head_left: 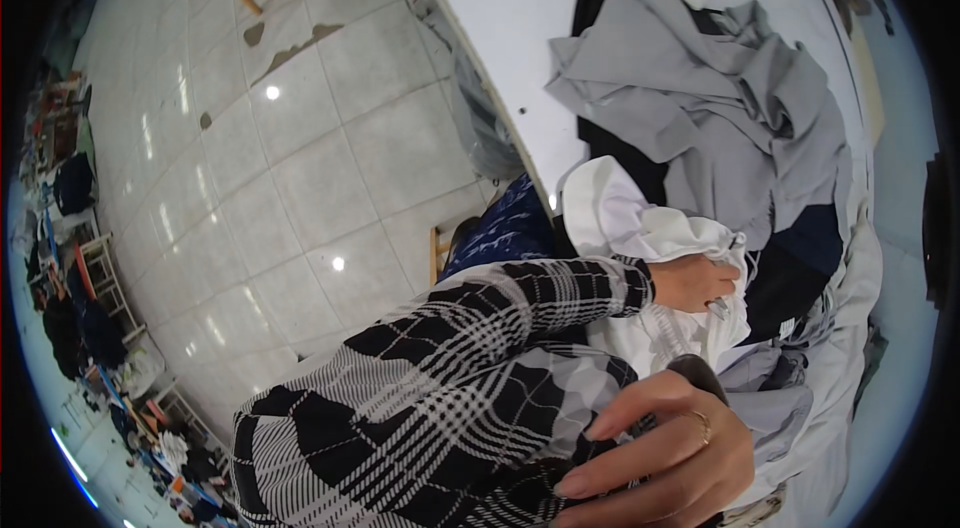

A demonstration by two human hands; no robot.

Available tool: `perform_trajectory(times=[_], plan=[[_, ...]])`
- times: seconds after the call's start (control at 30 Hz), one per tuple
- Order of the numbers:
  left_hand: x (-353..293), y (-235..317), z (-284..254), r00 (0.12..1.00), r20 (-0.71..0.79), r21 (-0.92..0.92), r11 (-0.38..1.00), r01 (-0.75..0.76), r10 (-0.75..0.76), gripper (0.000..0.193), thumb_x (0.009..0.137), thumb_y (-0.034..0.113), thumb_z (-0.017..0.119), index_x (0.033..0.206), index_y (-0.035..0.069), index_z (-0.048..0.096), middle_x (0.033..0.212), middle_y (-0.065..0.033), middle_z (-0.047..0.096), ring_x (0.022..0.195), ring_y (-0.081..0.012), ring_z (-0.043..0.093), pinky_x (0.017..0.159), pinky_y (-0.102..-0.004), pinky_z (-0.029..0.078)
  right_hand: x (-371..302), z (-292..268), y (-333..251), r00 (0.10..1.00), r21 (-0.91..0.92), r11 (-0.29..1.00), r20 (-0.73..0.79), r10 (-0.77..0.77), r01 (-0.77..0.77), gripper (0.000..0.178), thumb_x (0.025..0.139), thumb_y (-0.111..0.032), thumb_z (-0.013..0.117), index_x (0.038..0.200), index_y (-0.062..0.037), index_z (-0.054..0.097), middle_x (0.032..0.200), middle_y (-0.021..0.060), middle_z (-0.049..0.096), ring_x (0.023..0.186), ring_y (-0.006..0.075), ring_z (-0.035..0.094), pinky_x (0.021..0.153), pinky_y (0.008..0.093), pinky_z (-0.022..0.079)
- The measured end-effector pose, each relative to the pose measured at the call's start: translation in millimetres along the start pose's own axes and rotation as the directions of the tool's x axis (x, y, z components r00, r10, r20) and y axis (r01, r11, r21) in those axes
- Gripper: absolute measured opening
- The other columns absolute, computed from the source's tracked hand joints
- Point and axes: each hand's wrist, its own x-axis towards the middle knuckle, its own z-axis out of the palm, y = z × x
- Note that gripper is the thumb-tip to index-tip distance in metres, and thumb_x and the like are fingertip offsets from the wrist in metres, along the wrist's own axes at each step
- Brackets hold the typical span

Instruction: Trimming excess threads from manufactured garments using small scissors.

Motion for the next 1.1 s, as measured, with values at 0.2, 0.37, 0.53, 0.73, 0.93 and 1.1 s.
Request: perform_trajectory(times=[0.2, 0.37, 0.53, 0.73, 0.93, 1.1], plan=[[-8, -6, 5, 0.998, 0.044, 0.142, 0.989, 0.034, -0.04, 0.035, 0.066, 0.017, 0.067, 0.098, 0.008, 0.056, 0.123, -0.0043, 0.051, 0.079, -0.0251, 0.063, 0.066, -0.0353, 0.052, -17, -10, -3, 0.948, 0.12, 0.943, 0.033, -0.317, 0.311, 0.006, 0.082, -0.008, 0.062, 0.08, -0.0036, 0.066, 0.097, 0.014, 0.064, 0.091, 0.031, 0.056, 0.079, 0.0464, 0.041], [6, 5, 10, 0.999, 0.025, 0.191, 0.981, -0.04, 0.036, 0.038, 0.066, 0.019, 0.07, 0.101, 0.009, 0.057, 0.123, -0.0046, 0.053, 0.079, -0.0237, 0.063, 0.067, -0.0341, 0.052, -24, -7, -46, 0.947, -0.059, 0.95, 0.113, -0.299, 0.307, 0.018, 0.08, -0.006, 0.067, 0.097, -0.0082, 0.062, 0.106, 0.013, 0.06, 0.097, 0.0303, 0.053, 0.08, 0.0462, 0.041], [6, 7, 8, 0.998, 0.036, 0.242, 0.969, -0.056, 0.049, 0.039, 0.067, 0.018, 0.071, 0.102, 0.008, 0.057, 0.125, -0.0057, 0.052, 0.079, -0.0231, 0.064, 0.067, -0.0329, 0.053, -35, 0, -69, 0.914, -0.157, 0.901, 0.104, -0.392, 0.404, 0.018, 0.078, -0.005, 0.069, 0.095, -0.008, 0.062, 0.104, 0.0142, 0.061, 0.096, 0.0313, 0.054, 0.077, 0.0458, 0.042], [3, 12, 7, 0.997, 0.065, 0.282, 0.958, -0.055, 0.038, 0.042, 0.067, 0.018, 0.072, 0.104, 0.008, 0.056, 0.128, -0.0087, 0.051, 0.078, -0.0233, 0.064, 0.069, -0.0316, 0.053, -47, 10, -90, 0.899, -0.171, 0.883, 0.126, -0.42, 0.437, 0.02, 0.077, -0.003, 0.069, 0.095, -0.0073, 0.062, 0.102, 0.0162, 0.061, 0.093, 0.0315, 0.055, 0.076, 0.0452, 0.042], [1, 15, 11, 0.995, 0.099, 0.24, 0.97, -0.041, 0.018, 0.044, 0.065, 0.015, 0.073, 0.105, 0.007, 0.056, 0.129, -0.0097, 0.05, 0.079, -0.0234, 0.064, 0.069, -0.0314, 0.053, -62, 28, -100, 0.884, -0.27, 0.858, -0.048, -0.465, 0.437, 0.015, 0.081, -0.008, 0.066, 0.096, -0.0075, 0.062, 0.102, 0.0174, 0.062, 0.095, 0.0322, 0.056, 0.078, 0.0484, 0.043], [1, 1, 12, 0.989, 0.091, 0.308, 0.941, -0.142, 0.12, 0.042, 0.068, 0.019, 0.07, 0.106, 0.007, 0.055, 0.13, -0.0099, 0.05, 0.086, -0.0244, 0.063, 0.072, -0.0324, 0.052, -62, 17, -100, 0.866, -0.491, 0.779, -0.093, -0.491, 0.389, 0.021, 0.068, -0.006, 0.072, 0.088, -0.0098, 0.067, 0.098, 0.0107, 0.062, 0.094, 0.032, 0.056, 0.075, 0.0451, 0.044]])
